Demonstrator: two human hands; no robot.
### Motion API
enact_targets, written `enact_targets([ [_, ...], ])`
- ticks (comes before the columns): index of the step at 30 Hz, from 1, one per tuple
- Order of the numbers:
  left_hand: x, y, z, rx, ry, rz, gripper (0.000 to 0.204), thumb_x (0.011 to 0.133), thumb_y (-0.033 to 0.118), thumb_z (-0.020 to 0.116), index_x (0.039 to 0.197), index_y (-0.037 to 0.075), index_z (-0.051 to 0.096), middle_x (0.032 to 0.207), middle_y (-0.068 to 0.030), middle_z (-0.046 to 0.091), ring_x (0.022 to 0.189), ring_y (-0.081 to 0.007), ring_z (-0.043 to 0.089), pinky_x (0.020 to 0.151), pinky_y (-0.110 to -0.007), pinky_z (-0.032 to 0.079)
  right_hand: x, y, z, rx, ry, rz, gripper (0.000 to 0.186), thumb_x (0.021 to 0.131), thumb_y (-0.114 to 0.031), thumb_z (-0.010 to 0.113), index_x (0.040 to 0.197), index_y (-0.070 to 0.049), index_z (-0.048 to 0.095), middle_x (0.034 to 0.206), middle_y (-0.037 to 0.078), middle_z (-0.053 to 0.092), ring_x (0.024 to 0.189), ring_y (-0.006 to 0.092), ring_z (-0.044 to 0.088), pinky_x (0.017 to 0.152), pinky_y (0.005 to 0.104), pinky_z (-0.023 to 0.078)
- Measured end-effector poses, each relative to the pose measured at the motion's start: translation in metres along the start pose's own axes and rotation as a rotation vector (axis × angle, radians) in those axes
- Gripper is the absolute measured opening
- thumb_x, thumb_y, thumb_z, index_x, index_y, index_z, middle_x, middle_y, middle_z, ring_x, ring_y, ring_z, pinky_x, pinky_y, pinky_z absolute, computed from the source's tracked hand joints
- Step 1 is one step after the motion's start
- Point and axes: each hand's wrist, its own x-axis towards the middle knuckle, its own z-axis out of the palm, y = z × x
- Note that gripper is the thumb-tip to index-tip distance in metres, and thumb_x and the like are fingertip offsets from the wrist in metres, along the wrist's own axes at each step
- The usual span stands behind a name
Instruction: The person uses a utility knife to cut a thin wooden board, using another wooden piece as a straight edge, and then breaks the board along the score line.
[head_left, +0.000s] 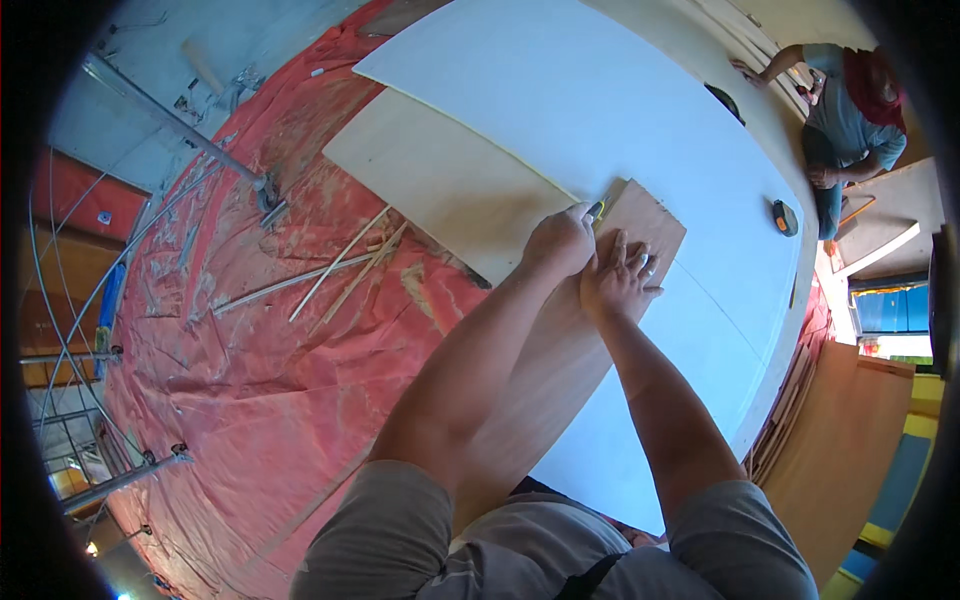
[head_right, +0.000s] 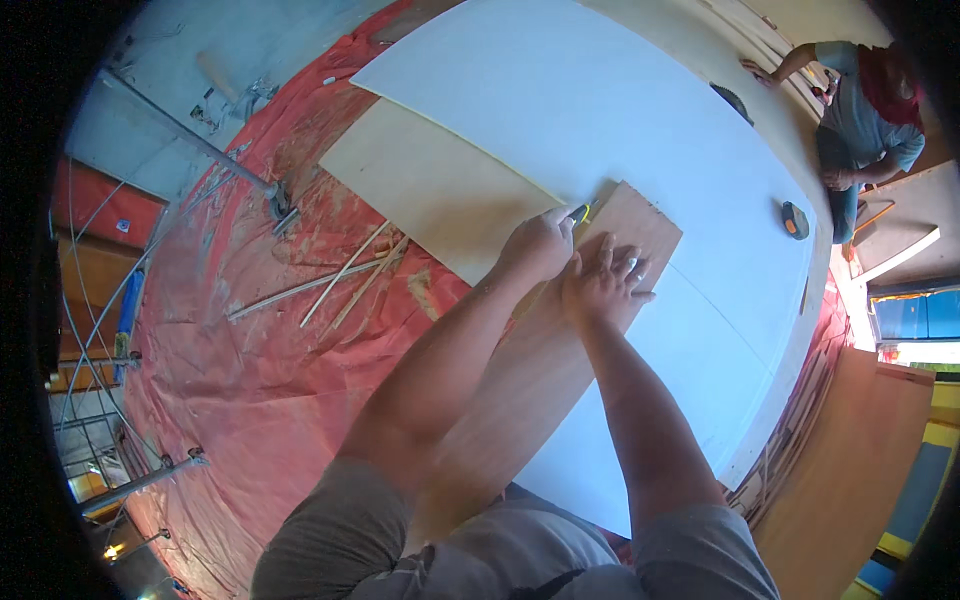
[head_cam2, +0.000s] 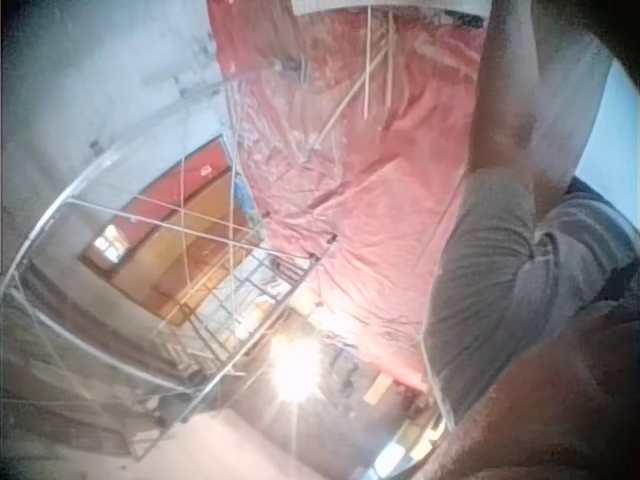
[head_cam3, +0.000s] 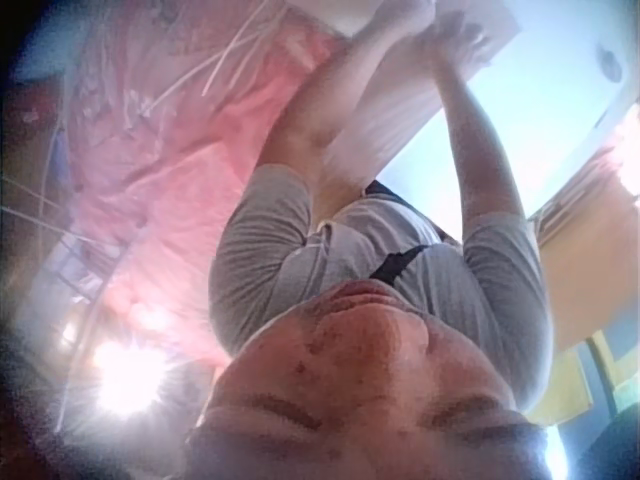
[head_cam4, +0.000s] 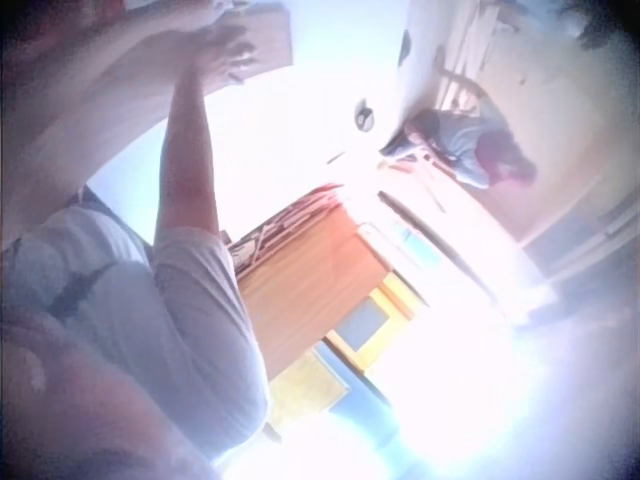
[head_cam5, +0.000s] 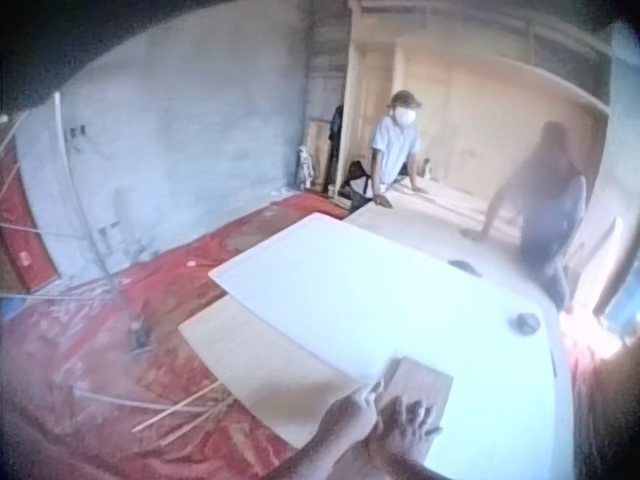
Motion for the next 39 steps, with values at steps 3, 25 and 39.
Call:
enact_targets([
  [3,0.006,0.004,0.01,0.017,-0.033,-0.008,0.041,0.104,0.027,0.043,0.133,0.007,0.064,0.117,-0.025,0.07,0.11,-0.0423,0.067,0.097,-0.051,0.052,-0.003,0.001,-0.003,0.008,-0.026,-0.012,0.075,0.101,-0.058,0.038,0.164,-0.02,0.023,0.169,0.022,0.018,0.157,0.044,0.01,0.114,0.0784,0.012],
  [25,0.01,0.024,0.015,0.152,-0.109,-0.062,0.042,0.104,0.026,0.041,0.138,0.01,0.06,0.117,-0.0242,0.071,0.109,-0.042,0.068,0.095,-0.052,0.053,-0.001,0.003,-0.006,0.084,-0.046,-0.029,0.09,0.09,-0.058,0.055,0.165,-0.02,0.021,0.169,0.024,0.015,0.157,0.0467,0.006,0.112,0.0805,0.01],
  [39,-0.014,0.031,-0.002,0.244,-0.215,-0.113,0.039,0.103,0.024,0.043,0.133,0.007,0.062,0.121,-0.0248,0.069,0.113,-0.042,0.067,0.098,-0.051,0.052,-0.003,0.005,-0.006,0.055,-0.04,-0.035,0.085,0.094,-0.06,0.051,0.164,-0.02,0.023,0.169,0.024,0.014,0.157,0.047,0.005,0.113,0.0802,0.009],
])
